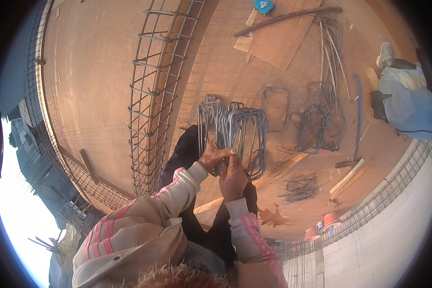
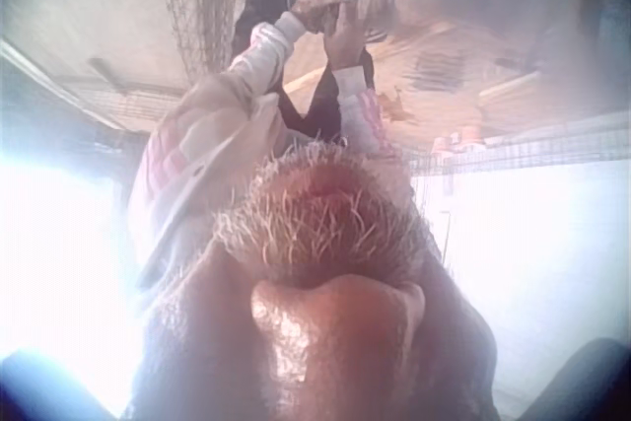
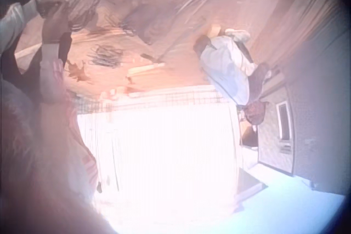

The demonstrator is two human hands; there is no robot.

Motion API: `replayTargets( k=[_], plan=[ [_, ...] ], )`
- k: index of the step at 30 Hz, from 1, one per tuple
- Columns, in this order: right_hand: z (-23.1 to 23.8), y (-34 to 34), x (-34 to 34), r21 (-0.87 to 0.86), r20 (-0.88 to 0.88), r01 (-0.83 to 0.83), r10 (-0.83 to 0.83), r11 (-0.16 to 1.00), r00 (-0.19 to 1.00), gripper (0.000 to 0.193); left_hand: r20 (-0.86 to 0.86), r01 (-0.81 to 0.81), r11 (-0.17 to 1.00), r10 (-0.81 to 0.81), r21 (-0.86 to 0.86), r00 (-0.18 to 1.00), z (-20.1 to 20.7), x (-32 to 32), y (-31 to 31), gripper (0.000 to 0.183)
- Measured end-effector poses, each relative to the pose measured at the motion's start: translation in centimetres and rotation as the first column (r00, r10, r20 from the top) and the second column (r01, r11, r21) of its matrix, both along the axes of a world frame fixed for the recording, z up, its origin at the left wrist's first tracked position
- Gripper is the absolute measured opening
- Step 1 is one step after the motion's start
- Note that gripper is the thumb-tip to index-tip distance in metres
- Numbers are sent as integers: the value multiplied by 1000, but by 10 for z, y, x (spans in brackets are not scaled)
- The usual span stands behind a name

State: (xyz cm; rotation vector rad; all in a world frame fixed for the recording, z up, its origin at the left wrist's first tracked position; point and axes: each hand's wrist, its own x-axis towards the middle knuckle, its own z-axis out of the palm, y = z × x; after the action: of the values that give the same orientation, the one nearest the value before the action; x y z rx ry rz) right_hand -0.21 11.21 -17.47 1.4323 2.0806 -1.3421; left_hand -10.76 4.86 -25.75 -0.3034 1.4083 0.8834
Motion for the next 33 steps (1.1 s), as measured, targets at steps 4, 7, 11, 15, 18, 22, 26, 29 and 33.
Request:
replayTargets(
  k=[4, 7, 11, 15, 18, 22, 26, 29, 33],
  plan=[
    [34, -11, -13, 229, -68, -111, 130, 967, 989, 55, -158, -13, 1000, 15, 12, 987, 28, -3, -3, 106],
    [81, -10, -27, 243, -98, -164, 193, 956, 976, 57, -114, -92, 987, 107, 133, 988, 74, -22, -5, 80],
    [155, 1, -72, 144, -191, -262, 287, 954, 939, 57, -7, -316, 891, 337, 324, 942, 163, -76, -10, 49],
    [198, 11, -150, 99, -389, -375, 383, 922, 838, 57, -155, -521, 756, 615, 397, 773, 235, -150, -11, 45],
    [193, 6, -222, 127, -518, -440, 438, 889, 735, 59, -280, -564, 719, 685, 407, 672, 259, -217, -27, 50],
    [150, -6, -327, 14, -580, -524, 434, 852, 690, 64, -606, -489, 810, 574, 323, 550, 254, -318, -52, 55],
    [82, -32, -435, -243, -559, -556, 354, 795, 750, 74, -738, -475, 876, 371, 77, 563, 209, -411, -82, 68],
    [26, -61, -492, -194, -539, -556, 386, 808, 749, 69, -840, -431, 899, 178, -72, 513, 148, -463, -109, 79],
    [-51, -82, -528, -173, -501, -624, 477, 762, 722, 66, -751, -464, 886, 303, -6, 587, 47, -496, -148, 83]
  ],
)
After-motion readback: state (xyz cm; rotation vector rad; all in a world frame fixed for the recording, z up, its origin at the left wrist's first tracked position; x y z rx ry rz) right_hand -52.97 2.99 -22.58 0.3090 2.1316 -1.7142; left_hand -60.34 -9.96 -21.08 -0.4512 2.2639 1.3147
